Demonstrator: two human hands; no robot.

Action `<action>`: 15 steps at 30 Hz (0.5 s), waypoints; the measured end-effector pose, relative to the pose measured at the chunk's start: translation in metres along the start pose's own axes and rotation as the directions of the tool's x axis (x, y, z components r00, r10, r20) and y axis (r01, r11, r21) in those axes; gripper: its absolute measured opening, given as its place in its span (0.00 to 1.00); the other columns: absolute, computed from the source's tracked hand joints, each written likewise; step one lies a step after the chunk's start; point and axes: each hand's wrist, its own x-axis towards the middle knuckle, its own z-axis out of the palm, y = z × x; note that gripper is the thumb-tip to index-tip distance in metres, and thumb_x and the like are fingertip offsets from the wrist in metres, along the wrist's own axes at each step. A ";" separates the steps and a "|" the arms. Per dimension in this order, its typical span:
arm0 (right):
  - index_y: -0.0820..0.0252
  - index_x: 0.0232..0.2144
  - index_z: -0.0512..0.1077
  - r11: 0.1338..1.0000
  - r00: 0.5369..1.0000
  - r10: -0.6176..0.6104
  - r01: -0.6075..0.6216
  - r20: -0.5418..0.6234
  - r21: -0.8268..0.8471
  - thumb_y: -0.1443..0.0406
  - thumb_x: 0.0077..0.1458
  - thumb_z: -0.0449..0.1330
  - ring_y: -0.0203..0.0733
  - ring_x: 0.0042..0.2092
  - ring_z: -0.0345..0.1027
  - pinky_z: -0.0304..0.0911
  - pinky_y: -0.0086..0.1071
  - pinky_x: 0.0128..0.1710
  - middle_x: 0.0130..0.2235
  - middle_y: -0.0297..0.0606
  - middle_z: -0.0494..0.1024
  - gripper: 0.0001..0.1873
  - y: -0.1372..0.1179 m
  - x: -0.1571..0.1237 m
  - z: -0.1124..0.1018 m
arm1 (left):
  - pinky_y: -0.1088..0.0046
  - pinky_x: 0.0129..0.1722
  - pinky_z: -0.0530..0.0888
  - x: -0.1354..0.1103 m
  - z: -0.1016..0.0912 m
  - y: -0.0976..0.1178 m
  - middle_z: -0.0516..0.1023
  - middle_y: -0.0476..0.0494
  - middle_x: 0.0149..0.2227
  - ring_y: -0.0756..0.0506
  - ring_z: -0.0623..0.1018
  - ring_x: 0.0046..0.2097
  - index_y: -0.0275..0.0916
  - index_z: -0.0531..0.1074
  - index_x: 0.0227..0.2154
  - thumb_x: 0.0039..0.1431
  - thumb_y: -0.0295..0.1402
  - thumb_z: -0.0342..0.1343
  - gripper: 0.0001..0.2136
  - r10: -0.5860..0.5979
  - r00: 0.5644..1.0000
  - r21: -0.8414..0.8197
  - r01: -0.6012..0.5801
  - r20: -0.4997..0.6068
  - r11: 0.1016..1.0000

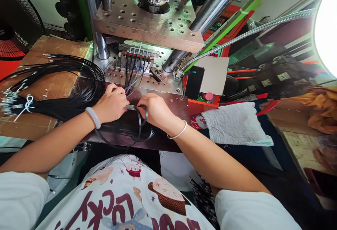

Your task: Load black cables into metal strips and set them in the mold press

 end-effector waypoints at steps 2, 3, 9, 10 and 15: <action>0.67 0.29 0.77 0.998 0.998 -0.033 0.036 0.053 -0.044 0.76 0.51 0.55 0.43 0.37 0.66 0.59 0.33 0.41 0.32 0.44 0.77 0.10 -0.003 0.004 0.000 | 0.48 0.52 0.60 0.000 0.000 -0.002 0.77 0.40 0.31 0.37 0.71 0.46 0.39 0.77 0.28 0.54 0.31 0.56 0.05 -0.006 1.000 -0.057 0.005 -0.014 0.998; 0.67 0.29 0.76 0.998 0.997 -0.037 0.040 0.062 -0.045 0.76 0.51 0.55 0.43 0.38 0.66 0.59 0.33 0.42 0.33 0.44 0.76 0.09 -0.002 0.004 -0.003 | 0.47 0.52 0.60 0.000 0.001 -0.003 0.78 0.40 0.30 0.37 0.71 0.46 0.39 0.78 0.28 0.53 0.31 0.56 0.06 -0.009 1.000 -0.088 0.007 -0.023 0.996; 0.63 0.36 0.70 0.984 0.983 0.136 -0.148 -0.120 -0.098 0.69 0.54 0.56 0.40 0.36 0.65 0.57 0.31 0.36 0.36 0.41 0.74 0.06 0.034 -0.071 -0.045 | 0.46 0.53 0.58 0.000 0.011 -0.012 0.79 0.41 0.32 0.35 0.72 0.47 0.43 0.78 0.28 0.53 0.37 0.56 0.07 -0.047 0.992 -0.191 0.025 -0.114 0.981; 0.62 0.35 0.70 0.972 0.984 0.168 -0.174 -0.051 -0.159 0.69 0.54 0.56 0.40 0.35 0.65 0.56 0.31 0.34 0.35 0.40 0.74 0.05 0.038 -0.094 -0.048 | 0.46 0.54 0.58 0.001 0.011 -0.013 0.79 0.42 0.33 0.35 0.73 0.47 0.44 0.78 0.29 0.53 0.38 0.56 0.07 -0.048 0.991 -0.202 0.022 -0.126 0.979; 0.64 0.34 0.71 0.851 0.914 0.330 -0.182 0.234 -0.492 0.73 0.54 0.51 0.44 0.33 0.70 0.46 0.34 0.27 0.33 0.45 0.77 0.09 0.034 -0.162 -0.020 | 0.53 0.57 0.60 0.005 -0.012 -0.013 0.80 0.47 0.42 0.37 0.75 0.48 0.49 0.77 0.38 0.53 0.42 0.58 0.10 -0.122 0.970 -0.316 0.050 -0.212 0.947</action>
